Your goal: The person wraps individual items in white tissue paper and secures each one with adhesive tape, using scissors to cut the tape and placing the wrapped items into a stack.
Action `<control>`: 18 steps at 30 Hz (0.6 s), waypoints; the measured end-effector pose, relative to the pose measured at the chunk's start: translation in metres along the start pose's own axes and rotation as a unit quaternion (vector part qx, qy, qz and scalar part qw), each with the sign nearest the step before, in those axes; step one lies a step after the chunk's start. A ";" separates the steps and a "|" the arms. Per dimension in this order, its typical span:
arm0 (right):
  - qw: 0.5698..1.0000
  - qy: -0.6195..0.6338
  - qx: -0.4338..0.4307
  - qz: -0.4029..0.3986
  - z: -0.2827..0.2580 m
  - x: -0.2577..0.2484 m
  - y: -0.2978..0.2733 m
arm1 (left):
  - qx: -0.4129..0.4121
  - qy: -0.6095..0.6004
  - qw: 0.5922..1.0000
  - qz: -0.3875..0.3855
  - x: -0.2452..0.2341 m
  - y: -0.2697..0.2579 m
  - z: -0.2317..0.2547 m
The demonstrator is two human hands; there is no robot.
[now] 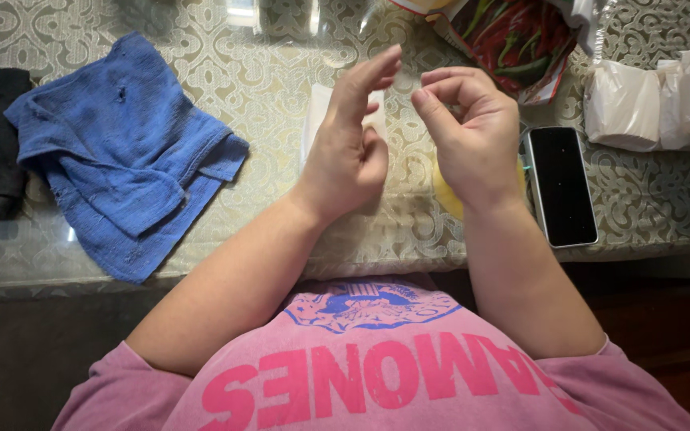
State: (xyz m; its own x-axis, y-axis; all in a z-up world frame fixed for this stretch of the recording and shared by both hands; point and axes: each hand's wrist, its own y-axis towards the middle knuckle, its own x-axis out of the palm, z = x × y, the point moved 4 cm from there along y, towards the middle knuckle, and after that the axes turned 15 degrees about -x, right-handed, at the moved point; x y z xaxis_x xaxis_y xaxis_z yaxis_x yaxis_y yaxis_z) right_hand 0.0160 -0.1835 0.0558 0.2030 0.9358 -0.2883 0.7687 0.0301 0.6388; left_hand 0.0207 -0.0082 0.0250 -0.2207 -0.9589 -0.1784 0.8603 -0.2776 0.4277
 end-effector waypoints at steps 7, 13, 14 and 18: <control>0.997 -0.069 0.018 -0.008 -0.014 0.003 -0.002 | -0.084 -0.003 0.994 0.072 -0.001 0.004 -0.013; 0.953 0.294 0.068 0.002 -0.019 0.021 -0.017 | -0.036 -0.226 0.969 0.093 -0.005 0.011 -0.043; 0.918 0.384 0.093 -0.024 -0.019 0.030 -0.022 | -0.036 -0.238 0.966 0.098 -0.005 0.014 -0.049; 0.911 0.374 0.162 -0.056 -0.003 0.045 -0.035 | -0.052 -0.277 0.948 0.148 -0.016 0.020 -0.059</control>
State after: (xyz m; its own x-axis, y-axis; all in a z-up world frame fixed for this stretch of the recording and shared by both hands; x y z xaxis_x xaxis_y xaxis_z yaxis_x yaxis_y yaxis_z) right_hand -0.0032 -0.1415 0.0229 -0.2644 0.9147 0.3056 0.9228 0.1479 0.3557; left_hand 0.0686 0.0046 -0.0156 -0.1453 -0.8857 0.4408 0.9565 -0.0119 0.2913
